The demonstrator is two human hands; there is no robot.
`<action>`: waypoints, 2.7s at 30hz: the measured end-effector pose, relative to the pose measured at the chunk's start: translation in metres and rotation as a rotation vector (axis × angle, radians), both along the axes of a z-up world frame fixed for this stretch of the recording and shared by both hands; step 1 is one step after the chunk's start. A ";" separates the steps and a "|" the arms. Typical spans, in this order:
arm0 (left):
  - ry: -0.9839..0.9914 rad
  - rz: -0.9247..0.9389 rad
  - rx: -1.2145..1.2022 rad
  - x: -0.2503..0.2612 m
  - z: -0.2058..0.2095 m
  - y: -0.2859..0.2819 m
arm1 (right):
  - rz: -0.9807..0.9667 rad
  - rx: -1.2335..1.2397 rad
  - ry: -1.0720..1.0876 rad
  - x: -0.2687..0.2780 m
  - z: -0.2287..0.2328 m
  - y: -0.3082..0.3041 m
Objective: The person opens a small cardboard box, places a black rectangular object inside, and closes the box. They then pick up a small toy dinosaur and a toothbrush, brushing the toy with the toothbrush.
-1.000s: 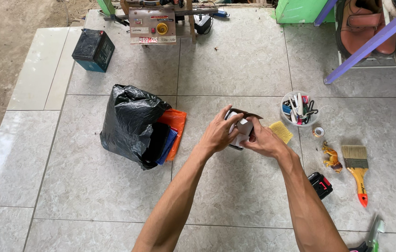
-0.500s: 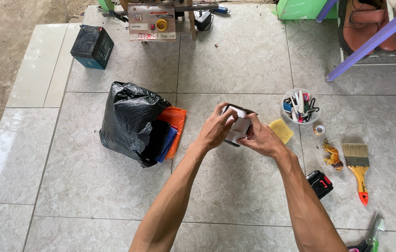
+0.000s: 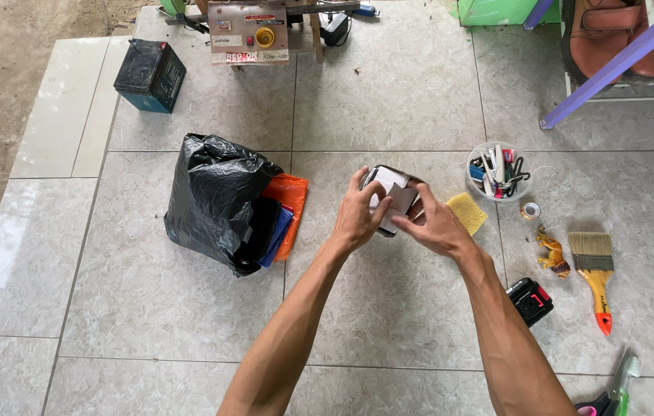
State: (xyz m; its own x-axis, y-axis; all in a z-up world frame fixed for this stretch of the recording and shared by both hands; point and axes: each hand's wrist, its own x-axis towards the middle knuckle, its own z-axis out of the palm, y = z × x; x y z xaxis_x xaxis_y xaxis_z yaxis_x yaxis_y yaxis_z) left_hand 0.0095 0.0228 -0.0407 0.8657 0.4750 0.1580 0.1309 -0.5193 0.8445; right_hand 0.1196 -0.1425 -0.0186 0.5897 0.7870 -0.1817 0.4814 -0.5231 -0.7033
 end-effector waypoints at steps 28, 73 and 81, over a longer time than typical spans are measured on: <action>-0.130 -0.039 0.081 -0.006 -0.025 -0.009 | -0.605 0.471 0.677 0.018 -0.013 0.013; -0.197 -0.043 0.149 -0.038 0.004 0.026 | -0.392 0.456 0.743 -0.002 0.031 0.048; -0.264 -0.044 0.172 -0.071 0.028 0.039 | -0.270 0.492 0.909 -0.016 0.060 0.060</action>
State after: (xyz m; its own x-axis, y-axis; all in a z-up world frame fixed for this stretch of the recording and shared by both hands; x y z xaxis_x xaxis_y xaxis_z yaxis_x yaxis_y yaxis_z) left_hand -0.0610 0.0621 -0.0125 0.8032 0.3846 0.4549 -0.1070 -0.6581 0.7453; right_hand 0.1034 -0.0821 0.0410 0.5587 0.7571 -0.3387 -0.4192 -0.0946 -0.9030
